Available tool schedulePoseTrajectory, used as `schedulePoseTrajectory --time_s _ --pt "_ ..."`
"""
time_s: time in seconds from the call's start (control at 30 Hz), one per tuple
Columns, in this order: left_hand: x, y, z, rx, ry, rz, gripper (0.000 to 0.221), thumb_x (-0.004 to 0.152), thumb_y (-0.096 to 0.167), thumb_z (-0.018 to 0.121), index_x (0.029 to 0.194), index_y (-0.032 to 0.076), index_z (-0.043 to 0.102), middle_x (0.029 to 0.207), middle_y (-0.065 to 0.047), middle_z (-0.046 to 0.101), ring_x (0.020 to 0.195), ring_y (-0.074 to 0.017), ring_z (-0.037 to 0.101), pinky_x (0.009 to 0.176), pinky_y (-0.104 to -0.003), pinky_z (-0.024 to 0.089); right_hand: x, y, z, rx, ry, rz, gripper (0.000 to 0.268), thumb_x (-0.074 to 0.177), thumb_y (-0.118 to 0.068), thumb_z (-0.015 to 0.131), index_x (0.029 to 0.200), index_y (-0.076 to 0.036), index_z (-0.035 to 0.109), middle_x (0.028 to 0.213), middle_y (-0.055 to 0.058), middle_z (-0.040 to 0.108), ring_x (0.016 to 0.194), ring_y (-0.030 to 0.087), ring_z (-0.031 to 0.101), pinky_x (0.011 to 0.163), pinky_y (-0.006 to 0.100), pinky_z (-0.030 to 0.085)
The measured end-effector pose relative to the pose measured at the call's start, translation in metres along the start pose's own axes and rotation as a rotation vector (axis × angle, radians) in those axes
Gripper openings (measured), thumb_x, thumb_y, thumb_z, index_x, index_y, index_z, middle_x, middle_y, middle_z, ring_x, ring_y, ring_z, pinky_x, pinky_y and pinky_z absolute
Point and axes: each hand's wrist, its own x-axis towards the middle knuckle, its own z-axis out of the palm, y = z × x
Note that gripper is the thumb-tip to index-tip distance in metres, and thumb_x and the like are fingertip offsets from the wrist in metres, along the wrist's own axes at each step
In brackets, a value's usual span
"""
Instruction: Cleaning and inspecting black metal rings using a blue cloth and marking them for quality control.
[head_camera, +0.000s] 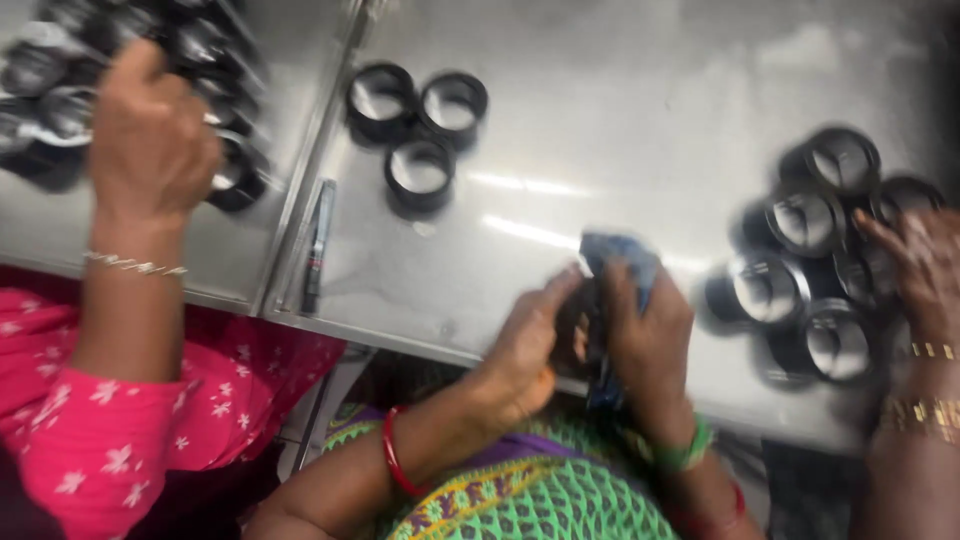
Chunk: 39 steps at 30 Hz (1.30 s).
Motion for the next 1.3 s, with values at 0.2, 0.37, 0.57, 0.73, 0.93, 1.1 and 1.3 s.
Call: schedulePoseTrajectory --time_s 0.2,0.37,0.57,0.73,0.93,1.1,1.3 --pt "-0.010 0.025 -0.008 -0.126 -0.040 0.136 0.025 0.101 0.035 0.062 0.092 0.012 0.063 0.065 0.001 0.055 0.056 -0.0117 0.055 0.065 -0.030 0.051 0.008 0.004 -0.002 0.162 0.014 -0.094 0.035 0.112 -0.029 0.056 0.121 0.002 0.069 0.098 0.012 0.076 0.085 0.017 0.072 0.072 0.030 0.056" --pt "-0.008 0.042 -0.018 -0.288 -0.079 0.277 0.034 0.105 0.037 0.058 0.082 0.012 0.054 0.065 -0.001 0.052 0.059 -0.0140 0.053 0.074 -0.034 0.055 -0.031 -0.007 0.015 -0.061 0.113 -0.326 0.019 0.097 -0.011 0.075 0.109 0.003 0.067 0.096 0.016 0.071 0.082 0.026 0.072 0.073 0.034 0.056" --pt "-0.022 0.055 0.009 -0.233 0.153 0.160 0.033 0.103 0.041 0.053 0.086 0.013 0.058 0.069 -0.001 0.054 0.063 -0.0135 0.054 0.069 -0.033 0.051 -0.039 -0.031 0.004 0.025 -0.179 -0.607 0.021 0.089 -0.009 0.079 0.106 -0.002 0.068 0.100 0.015 0.073 0.085 0.027 0.074 0.067 0.036 0.058" --pt "-0.013 0.026 0.007 -0.011 0.058 0.210 0.036 0.097 0.044 0.055 0.092 0.011 0.066 0.076 -0.002 0.058 0.067 -0.0135 0.054 0.064 -0.032 0.045 0.027 0.019 -0.070 -0.458 -0.209 -0.644 0.031 0.082 -0.013 0.080 0.109 -0.008 0.066 0.082 0.007 0.062 0.070 0.023 0.063 0.059 0.036 0.049" --pt "0.013 0.019 0.014 0.593 0.075 0.619 0.046 0.105 0.040 0.048 0.081 0.005 0.064 0.080 -0.006 0.058 0.076 -0.0141 0.054 0.073 -0.029 0.049 0.110 0.122 -0.188 -1.953 -0.352 -0.160 0.063 0.101 -0.015 0.045 0.159 -0.030 0.026 0.131 -0.001 0.054 0.122 0.013 0.056 0.105 0.036 0.049" --pt "0.004 0.007 0.045 0.807 -0.204 1.083 0.051 0.111 0.033 0.043 0.070 0.007 0.057 0.099 -0.007 0.054 0.094 -0.0177 0.045 0.085 -0.030 0.044 0.108 0.144 -0.195 -2.352 -0.395 -0.115 0.076 0.099 -0.053 0.041 0.154 -0.003 0.025 0.151 0.016 0.041 0.141 0.024 0.040 0.124 0.041 0.018" --pt "0.006 -0.004 0.054 0.392 -0.538 0.720 0.036 0.110 0.038 0.038 0.103 0.007 0.056 0.105 -0.009 0.053 0.093 -0.0167 0.057 0.074 -0.024 0.059 0.107 0.171 -0.200 -3.399 -0.456 -0.326 0.064 0.103 -0.038 0.039 0.152 0.002 0.045 0.151 0.027 0.049 0.141 0.037 0.042 0.124 0.047 0.010"
